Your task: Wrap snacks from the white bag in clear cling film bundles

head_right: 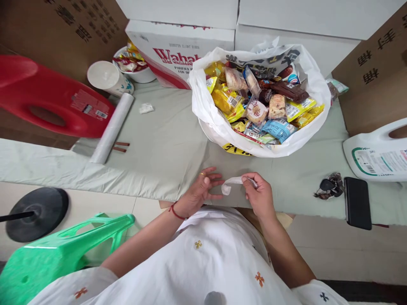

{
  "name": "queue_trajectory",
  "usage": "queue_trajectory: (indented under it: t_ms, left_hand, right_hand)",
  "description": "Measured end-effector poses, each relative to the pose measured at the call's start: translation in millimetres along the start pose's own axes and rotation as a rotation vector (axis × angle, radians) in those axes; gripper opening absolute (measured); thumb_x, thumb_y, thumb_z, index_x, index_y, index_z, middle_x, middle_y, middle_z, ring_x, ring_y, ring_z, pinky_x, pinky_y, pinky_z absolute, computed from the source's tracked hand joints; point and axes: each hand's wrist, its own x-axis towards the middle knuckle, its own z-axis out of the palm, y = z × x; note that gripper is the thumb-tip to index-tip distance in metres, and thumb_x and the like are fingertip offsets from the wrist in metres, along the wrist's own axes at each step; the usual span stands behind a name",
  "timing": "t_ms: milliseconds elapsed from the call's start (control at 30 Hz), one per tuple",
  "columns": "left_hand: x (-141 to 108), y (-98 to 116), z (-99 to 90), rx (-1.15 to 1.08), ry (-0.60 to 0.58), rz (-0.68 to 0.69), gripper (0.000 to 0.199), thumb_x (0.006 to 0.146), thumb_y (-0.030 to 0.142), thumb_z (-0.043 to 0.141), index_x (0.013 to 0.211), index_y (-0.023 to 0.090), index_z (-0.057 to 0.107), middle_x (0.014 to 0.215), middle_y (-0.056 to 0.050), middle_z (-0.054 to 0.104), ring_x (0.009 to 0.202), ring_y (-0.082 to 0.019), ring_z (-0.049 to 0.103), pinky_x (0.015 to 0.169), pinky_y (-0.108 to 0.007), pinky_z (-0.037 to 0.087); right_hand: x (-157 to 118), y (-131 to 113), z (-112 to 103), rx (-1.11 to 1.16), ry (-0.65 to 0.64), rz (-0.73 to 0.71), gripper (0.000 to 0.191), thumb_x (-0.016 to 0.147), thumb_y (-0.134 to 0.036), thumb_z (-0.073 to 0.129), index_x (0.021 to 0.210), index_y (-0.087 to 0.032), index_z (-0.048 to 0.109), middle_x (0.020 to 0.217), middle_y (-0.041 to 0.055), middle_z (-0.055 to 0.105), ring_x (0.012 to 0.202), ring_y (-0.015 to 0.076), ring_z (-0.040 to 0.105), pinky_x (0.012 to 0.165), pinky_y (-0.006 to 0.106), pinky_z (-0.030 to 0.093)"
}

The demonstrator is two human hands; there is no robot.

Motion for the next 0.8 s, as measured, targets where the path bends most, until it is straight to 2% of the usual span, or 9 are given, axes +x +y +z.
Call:
queue_trajectory:
  t_ms: [67,133,233,400,533,600,667,733,800]
  left_hand:
    - [4,-8,14.6,0.020,-0.017,-0.029,0.094,0.063,0.060,0.093,0.139,0.026,0.048,0.132,-0.012,0.058,0.115,-0.026,0.063,0.078,-0.036,0.060]
    - [10,-13,21.2,0.076,-0.014,-0.043,0.081,0.062,0.052,0.095,0.125,0.020,0.057,0.106,-0.006,0.065,0.086,-0.016,0.065,0.067,-0.028,0.055]
    - [17,-13,14.7,0.154,-0.023,-0.033,0.055,0.066,0.054,0.091,0.096,0.017,0.063,0.070,0.005,0.056,0.054,-0.006,0.049,0.050,-0.021,0.034]
    - [12,-3,-12.2,0.226,-0.063,-0.083,0.049,0.068,0.055,0.088,0.084,0.014,0.065,0.066,0.003,0.059,0.050,-0.005,0.046,0.048,-0.022,0.027]
    - [6,2,-32.3,0.131,0.084,-0.037,0.044,0.072,0.052,0.085,0.084,0.016,0.063,0.066,0.003,0.058,0.051,-0.006,0.045,0.050,-0.021,0.030]
    - [5,3,-37.6,0.148,0.183,0.086,0.041,0.077,0.053,0.082,0.085,0.018,0.062,0.070,0.003,0.061,0.055,-0.007,0.048,0.053,-0.022,0.035]
    - [3,6,-36.1,0.269,0.199,0.253,0.041,0.084,0.057,0.077,0.094,0.019,0.067,0.087,-0.002,0.069,0.074,-0.012,0.060,0.067,-0.024,0.046]
    - [2,10,-27.0,0.414,0.071,0.354,0.047,0.090,0.062,0.070,0.113,0.020,0.071,0.116,-0.008,0.072,0.108,-0.020,0.065,0.094,-0.030,0.050]
    - [3,15,-12.8,0.514,-0.139,0.355,0.057,0.092,0.065,0.066,0.130,0.023,0.068,0.139,-0.011,0.065,0.133,-0.027,0.056,0.114,-0.039,0.042]
  right_hand:
    - [-7,-1,6,-0.088,-0.075,-0.033,0.037,0.080,-0.054,0.080,0.092,-0.020,0.075,0.065,-0.0028,0.059,0.050,0.0084,0.047,0.046,0.022,0.041]
    - [-9,-5,8,-0.078,-0.117,-0.030,0.036,0.081,-0.053,0.081,0.092,-0.020,0.075,0.059,-0.0040,0.056,0.049,0.0087,0.047,0.046,0.021,0.042]
    - [-5,-14,-2,0.090,-0.037,0.020,0.038,0.072,-0.051,0.089,0.088,-0.020,0.075,0.058,-0.0051,0.054,0.048,0.0067,0.043,0.041,0.018,0.035]
    - [8,-22,-32,0.294,0.045,0.138,0.042,0.059,-0.043,0.098,0.083,-0.019,0.074,0.063,-0.0042,0.056,0.046,0.0022,0.038,0.036,0.013,0.027]
    - [9,-23,-43,0.379,0.058,0.151,0.042,0.058,-0.042,0.099,0.082,-0.019,0.072,0.060,-0.0057,0.051,0.046,0.0012,0.034,0.036,0.011,0.025]
    - [7,-25,-42,0.338,0.036,0.142,0.041,0.060,-0.043,0.098,0.082,-0.019,0.072,0.058,-0.0064,0.049,0.045,0.0014,0.032,0.036,0.012,0.024]
    - [4,-29,-38,0.229,-0.087,0.188,0.041,0.061,-0.045,0.097,0.081,-0.018,0.072,0.055,-0.0066,0.048,0.043,0.0017,0.031,0.035,0.012,0.021]
    - [3,-36,-31,0.135,-0.270,0.261,0.042,0.063,-0.047,0.095,0.080,-0.017,0.071,0.052,-0.0068,0.047,0.041,0.0016,0.029,0.034,0.013,0.017]
    - [5,-43,-25,0.108,-0.419,0.303,0.042,0.064,-0.049,0.093,0.078,-0.017,0.069,0.050,-0.0073,0.046,0.039,0.0010,0.025,0.034,0.014,0.016]
